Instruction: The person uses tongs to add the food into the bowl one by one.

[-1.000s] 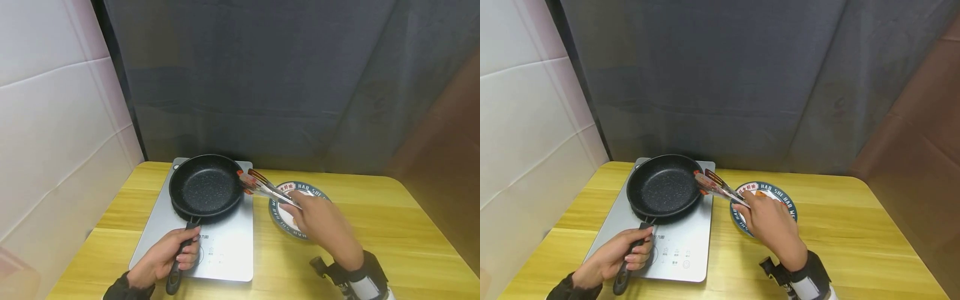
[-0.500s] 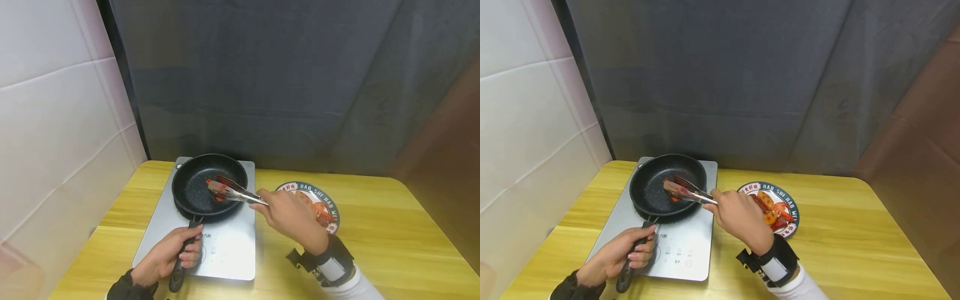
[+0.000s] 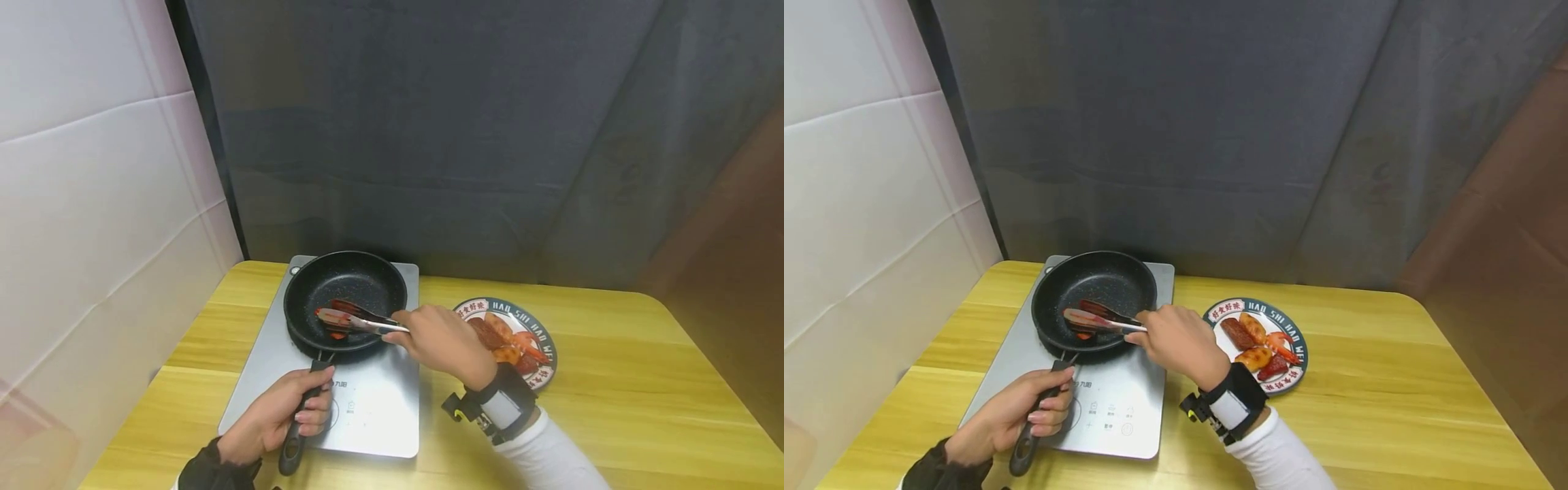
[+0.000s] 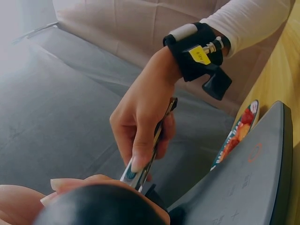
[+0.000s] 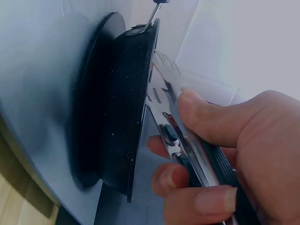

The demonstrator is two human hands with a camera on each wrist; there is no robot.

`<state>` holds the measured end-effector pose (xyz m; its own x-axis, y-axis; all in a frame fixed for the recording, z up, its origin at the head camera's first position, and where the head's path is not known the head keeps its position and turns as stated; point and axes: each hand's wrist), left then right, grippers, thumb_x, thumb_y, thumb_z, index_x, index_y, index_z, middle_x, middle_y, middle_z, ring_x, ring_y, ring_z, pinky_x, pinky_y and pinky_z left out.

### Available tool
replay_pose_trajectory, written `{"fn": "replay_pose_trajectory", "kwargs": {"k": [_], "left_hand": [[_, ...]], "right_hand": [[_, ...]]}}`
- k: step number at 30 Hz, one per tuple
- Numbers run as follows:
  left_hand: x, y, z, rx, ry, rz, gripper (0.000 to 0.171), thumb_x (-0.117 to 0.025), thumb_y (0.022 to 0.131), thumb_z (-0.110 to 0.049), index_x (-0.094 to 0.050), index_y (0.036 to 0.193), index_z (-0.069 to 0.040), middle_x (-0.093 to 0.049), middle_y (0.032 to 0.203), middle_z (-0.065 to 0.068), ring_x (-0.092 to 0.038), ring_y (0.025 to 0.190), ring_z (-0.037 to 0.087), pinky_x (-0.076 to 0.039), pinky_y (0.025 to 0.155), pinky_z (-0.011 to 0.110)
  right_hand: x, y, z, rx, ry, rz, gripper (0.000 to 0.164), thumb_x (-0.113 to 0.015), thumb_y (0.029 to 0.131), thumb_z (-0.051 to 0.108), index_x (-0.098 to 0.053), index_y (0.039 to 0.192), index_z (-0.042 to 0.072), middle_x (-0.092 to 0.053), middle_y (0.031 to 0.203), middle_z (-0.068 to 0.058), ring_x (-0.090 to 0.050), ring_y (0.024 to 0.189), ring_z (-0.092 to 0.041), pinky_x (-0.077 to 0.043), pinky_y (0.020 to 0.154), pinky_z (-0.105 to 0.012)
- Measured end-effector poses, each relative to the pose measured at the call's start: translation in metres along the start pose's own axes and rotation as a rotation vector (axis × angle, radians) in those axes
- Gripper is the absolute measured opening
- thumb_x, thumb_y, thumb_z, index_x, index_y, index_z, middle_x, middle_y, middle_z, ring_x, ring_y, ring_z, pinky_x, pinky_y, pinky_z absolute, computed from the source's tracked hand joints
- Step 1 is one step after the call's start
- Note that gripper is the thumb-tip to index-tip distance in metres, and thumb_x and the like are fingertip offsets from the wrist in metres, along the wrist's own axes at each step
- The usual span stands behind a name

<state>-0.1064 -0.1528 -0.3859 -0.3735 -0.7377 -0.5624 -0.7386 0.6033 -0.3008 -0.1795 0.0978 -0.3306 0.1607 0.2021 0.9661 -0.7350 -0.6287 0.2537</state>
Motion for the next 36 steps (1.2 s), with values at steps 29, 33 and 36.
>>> {"fn": "replay_pose_trajectory", "kwargs": {"k": [29,33,36], "left_hand": [[0.0,-0.001,0.0,-0.011,0.002,0.009,0.026,-0.035,0.105,-0.024,-0.035,0.083,-0.009,-0.031,0.06,-0.008,-0.032,0.042,0.0,-0.03,0.038,0.015],[0.0,-0.001,-0.001,-0.006,-0.002,0.004,0.026,-0.035,0.105,-0.024,-0.035,0.083,-0.009,-0.031,0.06,-0.008,-0.033,0.042,0.0,-0.03,0.038,0.015],[0.001,-0.002,-0.001,0.0,-0.011,0.006,0.026,-0.036,0.104,-0.024,-0.036,0.083,-0.009,-0.031,0.061,-0.007,-0.033,0.042,0.0,-0.029,0.039,0.015]], "right_hand": [[0.005,0.011,0.011,-0.026,-0.047,0.117,0.026,-0.064,0.089,0.046,-0.068,0.089,0.02,-0.048,0.058,0.008,-0.045,0.05,-0.009,-0.036,0.04,-0.027],[0.01,0.01,0.01,-0.053,-0.059,0.116,0.038,-0.063,0.089,0.048,-0.07,0.109,0.017,-0.054,0.066,0.006,-0.05,0.055,-0.011,-0.041,0.044,-0.028],[0.016,0.007,0.009,-0.077,-0.042,0.106,0.042,-0.063,0.089,0.049,-0.067,0.114,0.016,-0.057,0.07,0.005,-0.052,0.058,-0.012,-0.043,0.047,-0.03]]}}
Point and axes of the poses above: each hand's wrist, its own y-axis towards the middle knuckle, its own x-axis out of the back of the hand, z = x × y
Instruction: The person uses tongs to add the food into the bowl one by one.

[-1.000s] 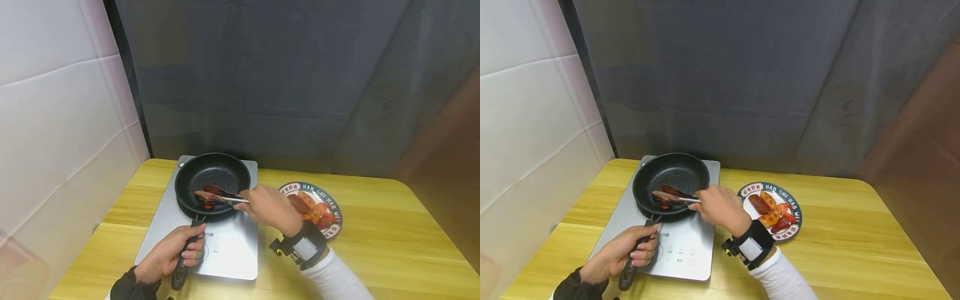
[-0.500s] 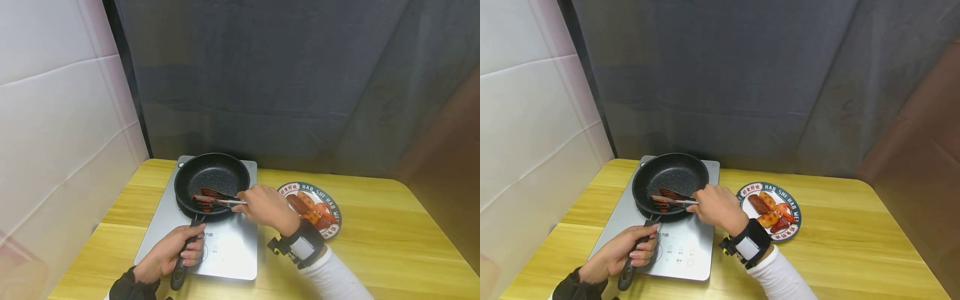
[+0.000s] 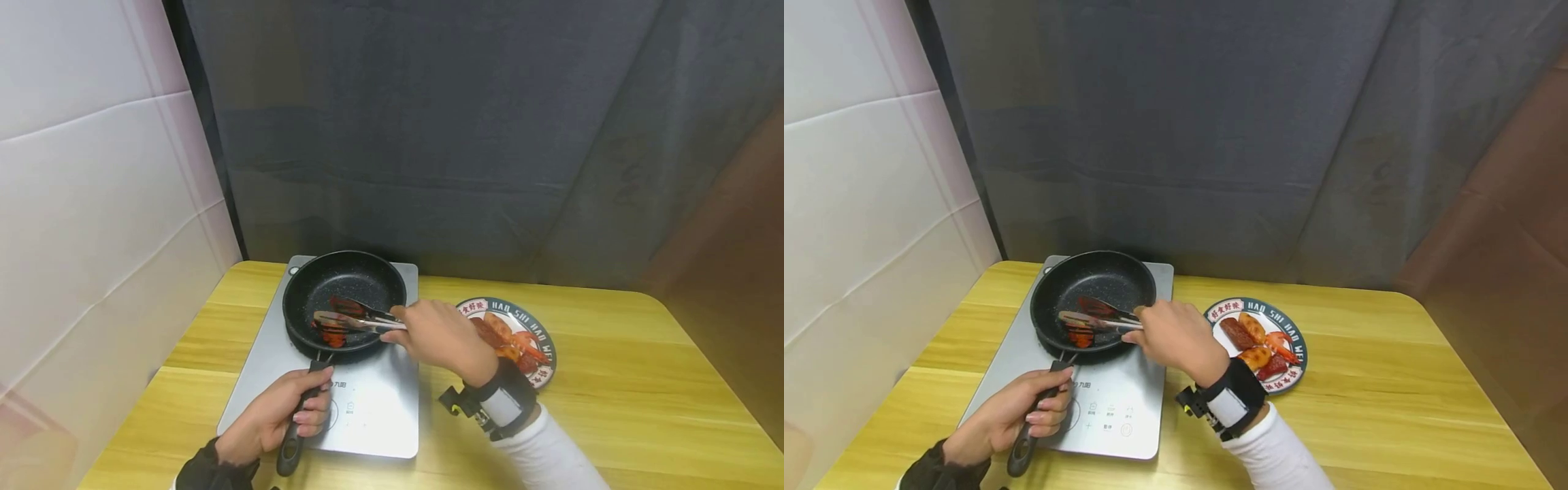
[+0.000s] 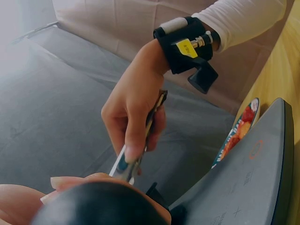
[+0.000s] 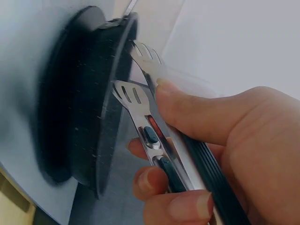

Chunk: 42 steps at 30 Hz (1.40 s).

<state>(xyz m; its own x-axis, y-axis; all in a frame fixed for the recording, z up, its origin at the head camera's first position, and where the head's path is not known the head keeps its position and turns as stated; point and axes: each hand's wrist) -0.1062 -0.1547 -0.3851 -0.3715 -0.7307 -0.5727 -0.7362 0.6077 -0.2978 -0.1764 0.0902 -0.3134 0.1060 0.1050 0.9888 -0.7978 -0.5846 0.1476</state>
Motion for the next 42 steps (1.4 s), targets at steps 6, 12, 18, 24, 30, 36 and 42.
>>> {"fn": "replay_pose_trajectory", "kwargs": {"k": [6,12,18,24,30,36,42], "left_hand": [[0.001,-0.002,0.0,0.009,-0.018,0.007,0.025,-0.037,0.104,-0.024,-0.037,0.084,-0.01,-0.031,0.061,-0.007,-0.034,0.043,0.0,-0.03,0.039,0.015],[0.001,-0.003,-0.001,0.008,-0.018,0.002,0.025,-0.037,0.104,-0.024,-0.037,0.085,-0.01,-0.032,0.061,-0.007,-0.034,0.043,0.0,-0.03,0.039,0.015],[0.001,-0.004,-0.002,0.003,-0.006,0.008,0.024,-0.039,0.104,-0.025,-0.036,0.085,-0.01,-0.032,0.061,-0.007,-0.034,0.044,0.0,-0.03,0.04,0.015],[0.001,-0.003,-0.003,0.001,0.002,0.008,0.025,-0.039,0.104,-0.025,-0.036,0.085,-0.01,-0.032,0.061,-0.007,-0.034,0.044,0.0,-0.03,0.04,0.015],[0.001,-0.003,-0.003,0.006,0.003,0.002,0.024,-0.04,0.103,-0.026,-0.036,0.086,-0.01,-0.033,0.062,-0.007,-0.034,0.044,0.0,-0.03,0.04,0.015],[0.0,-0.002,-0.003,0.008,0.004,-0.002,0.024,-0.039,0.104,-0.025,-0.036,0.086,-0.01,-0.032,0.061,-0.007,-0.034,0.044,0.0,-0.03,0.04,0.015],[-0.001,-0.001,-0.002,0.031,-0.004,-0.013,0.024,-0.039,0.104,-0.026,-0.036,0.086,-0.01,-0.032,0.061,-0.008,-0.035,0.043,0.0,-0.03,0.04,0.016]], "right_hand": [[0.008,-0.01,-0.009,-0.034,0.085,-0.019,0.035,-0.062,0.089,0.049,-0.063,0.102,0.016,-0.048,0.061,0.007,-0.046,0.053,-0.01,-0.037,0.045,-0.027],[0.013,-0.023,-0.019,-0.115,0.173,-0.034,0.034,-0.06,0.091,0.05,-0.059,0.104,0.018,-0.046,0.061,0.007,-0.045,0.052,-0.011,-0.035,0.043,-0.028],[0.014,-0.04,-0.034,-0.13,0.213,-0.117,0.04,-0.052,0.093,0.054,-0.06,0.112,0.02,-0.048,0.066,0.008,-0.047,0.059,-0.012,-0.038,0.051,-0.029],[0.012,-0.058,-0.049,-0.159,0.159,-0.195,0.045,-0.052,0.094,0.053,-0.062,0.113,0.013,-0.049,0.069,0.008,-0.047,0.062,-0.012,-0.042,0.055,-0.032],[0.012,-0.078,-0.066,-0.231,0.181,-0.221,0.044,-0.055,0.094,0.049,-0.059,0.118,0.012,-0.051,0.061,0.012,-0.051,0.058,-0.011,-0.042,0.051,-0.033],[0.008,-0.095,-0.084,-0.282,0.214,-0.233,0.04,-0.061,0.092,0.044,-0.057,0.119,0.014,-0.064,0.078,-0.002,-0.06,0.06,-0.014,-0.048,0.054,-0.039],[0.004,-0.109,-0.1,-0.3,0.192,-0.256,0.042,-0.064,0.091,0.042,-0.058,0.118,0.011,-0.066,0.087,-0.01,-0.063,0.073,-0.028,-0.05,0.06,-0.049]]}}
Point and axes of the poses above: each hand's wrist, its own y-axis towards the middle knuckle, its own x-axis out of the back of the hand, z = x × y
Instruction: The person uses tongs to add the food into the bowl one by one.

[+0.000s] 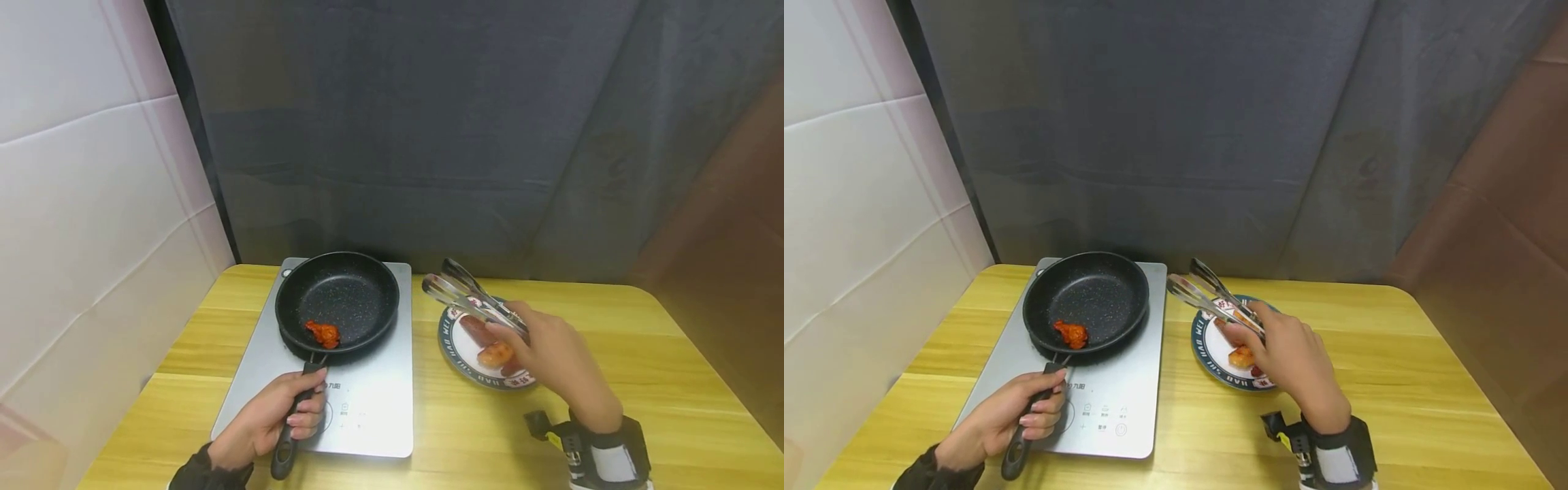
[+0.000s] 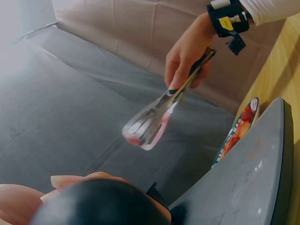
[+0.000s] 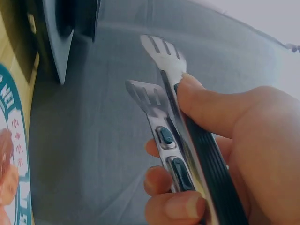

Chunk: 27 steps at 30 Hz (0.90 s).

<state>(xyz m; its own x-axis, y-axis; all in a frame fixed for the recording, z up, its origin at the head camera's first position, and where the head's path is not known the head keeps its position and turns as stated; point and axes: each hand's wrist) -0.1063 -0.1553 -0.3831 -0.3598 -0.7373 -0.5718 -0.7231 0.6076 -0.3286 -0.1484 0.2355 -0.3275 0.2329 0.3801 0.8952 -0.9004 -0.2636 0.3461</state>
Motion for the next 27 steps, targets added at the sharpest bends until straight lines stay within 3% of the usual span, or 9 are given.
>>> {"fn": "replay_pose_trajectory", "kwargs": {"k": [5,10,17,27], "left_hand": [[0.0,0.0,0.0,-0.003,-0.001,0.008,0.024,-0.039,0.104,-0.026,-0.036,0.086,-0.009,-0.033,0.061,-0.008,-0.035,0.043,0.0,-0.031,0.039,0.016],[0.001,0.0,-0.001,-0.024,0.005,0.024,0.024,-0.039,0.104,-0.025,-0.036,0.086,-0.01,-0.033,0.062,-0.008,-0.034,0.044,0.0,-0.03,0.04,0.015],[0.0,-0.001,0.0,-0.025,0.002,0.023,0.024,-0.039,0.104,-0.025,-0.036,0.085,-0.01,-0.032,0.061,-0.007,-0.034,0.044,0.0,-0.03,0.04,0.015],[0.001,0.0,0.0,-0.023,0.003,0.016,0.024,-0.04,0.104,-0.025,-0.036,0.085,-0.01,-0.032,0.062,-0.007,-0.035,0.044,0.001,-0.03,0.04,0.015]], "right_hand": [[0.006,-0.005,-0.015,-0.027,-0.035,0.02,0.044,-0.066,0.09,0.04,-0.058,0.117,0.007,-0.065,0.086,-0.012,-0.061,0.07,-0.027,-0.05,0.059,-0.049],[0.008,-0.009,-0.025,-0.084,-0.059,0.102,0.05,-0.064,0.091,0.041,-0.056,0.119,0.001,-0.065,0.087,-0.015,-0.057,0.066,-0.025,-0.049,0.056,-0.045],[0.0,-0.015,-0.032,-0.072,-0.119,0.179,0.047,-0.064,0.091,0.041,-0.058,0.115,0.001,-0.059,0.073,-0.008,-0.052,0.059,-0.021,-0.043,0.046,-0.038],[-0.011,-0.022,-0.041,-0.111,-0.114,0.177,0.053,-0.062,0.091,0.045,-0.057,0.116,-0.002,-0.063,0.079,-0.014,-0.061,0.066,-0.03,-0.047,0.051,-0.047]]}}
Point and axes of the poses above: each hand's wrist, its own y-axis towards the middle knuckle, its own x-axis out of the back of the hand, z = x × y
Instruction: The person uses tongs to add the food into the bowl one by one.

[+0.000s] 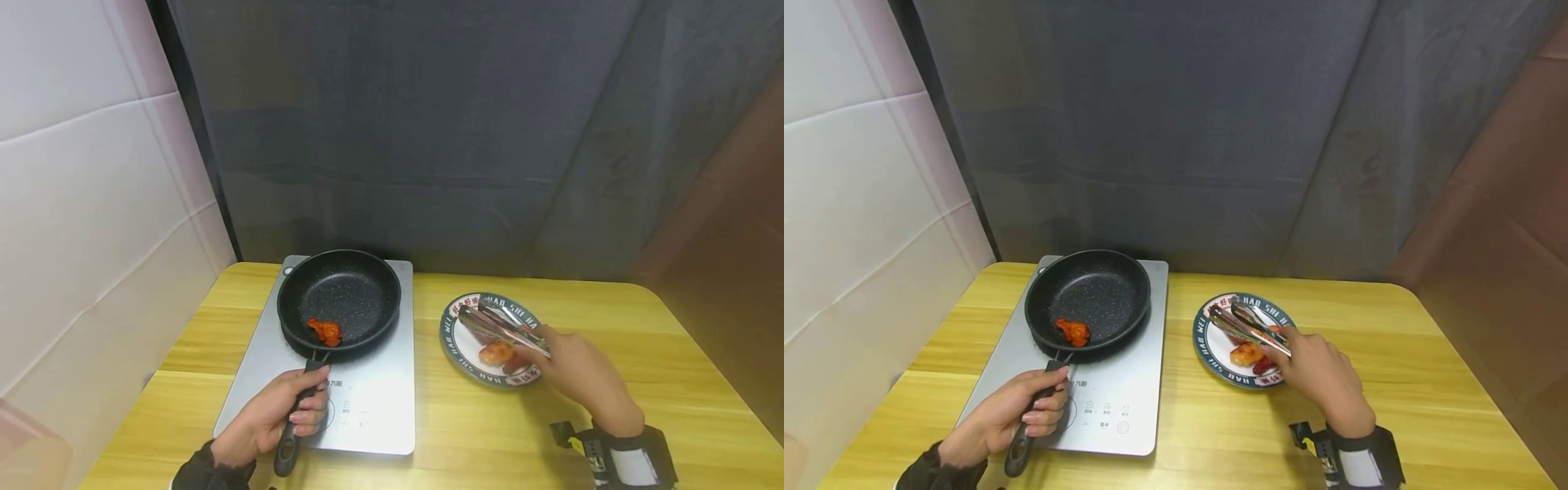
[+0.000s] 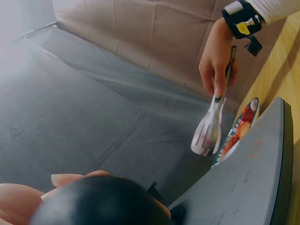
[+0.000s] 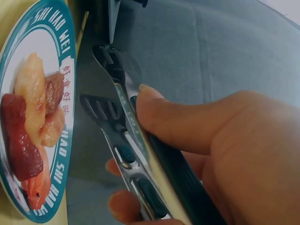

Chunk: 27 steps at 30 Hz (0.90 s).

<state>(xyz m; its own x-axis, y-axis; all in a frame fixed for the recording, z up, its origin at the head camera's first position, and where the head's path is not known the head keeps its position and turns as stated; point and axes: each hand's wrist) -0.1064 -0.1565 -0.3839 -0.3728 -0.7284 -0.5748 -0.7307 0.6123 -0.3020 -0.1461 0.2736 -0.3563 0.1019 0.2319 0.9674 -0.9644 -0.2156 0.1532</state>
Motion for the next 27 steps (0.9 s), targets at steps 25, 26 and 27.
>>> {"fn": "replay_pose_trajectory", "kwargs": {"k": [25,26,27], "left_hand": [[0.0004,0.0,0.0,-0.002,0.009,0.008,0.024,-0.039,0.104,-0.025,-0.036,0.085,-0.01,-0.032,0.062,-0.007,-0.034,0.044,0.0,-0.03,0.04,0.015],[0.0004,0.0,0.0003,-0.003,0.011,0.009,0.024,-0.039,0.104,-0.025,-0.036,0.085,-0.01,-0.032,0.062,-0.007,-0.034,0.044,0.0,-0.03,0.04,0.015],[0.0004,0.0001,0.0006,-0.002,0.01,0.011,0.024,-0.039,0.104,-0.025,-0.036,0.085,-0.01,-0.032,0.062,-0.007,-0.034,0.044,0.0,-0.03,0.04,0.015]], "right_hand": [[-0.0047,-0.0011,-0.0045,-0.086,0.025,0.155,0.061,-0.062,0.089,0.049,-0.058,0.123,-0.002,-0.064,0.097,-0.025,-0.061,0.087,-0.044,-0.05,0.063,-0.058],[-0.005,-0.0013,-0.0045,-0.084,0.023,0.155,0.063,-0.062,0.088,0.05,-0.058,0.123,-0.002,-0.064,0.098,-0.026,-0.061,0.088,-0.045,-0.049,0.064,-0.059],[-0.0055,-0.0014,-0.0045,-0.087,0.022,0.157,0.064,-0.062,0.088,0.052,-0.058,0.124,-0.002,-0.063,0.1,-0.027,-0.061,0.089,-0.046,-0.049,0.064,-0.06]]}}
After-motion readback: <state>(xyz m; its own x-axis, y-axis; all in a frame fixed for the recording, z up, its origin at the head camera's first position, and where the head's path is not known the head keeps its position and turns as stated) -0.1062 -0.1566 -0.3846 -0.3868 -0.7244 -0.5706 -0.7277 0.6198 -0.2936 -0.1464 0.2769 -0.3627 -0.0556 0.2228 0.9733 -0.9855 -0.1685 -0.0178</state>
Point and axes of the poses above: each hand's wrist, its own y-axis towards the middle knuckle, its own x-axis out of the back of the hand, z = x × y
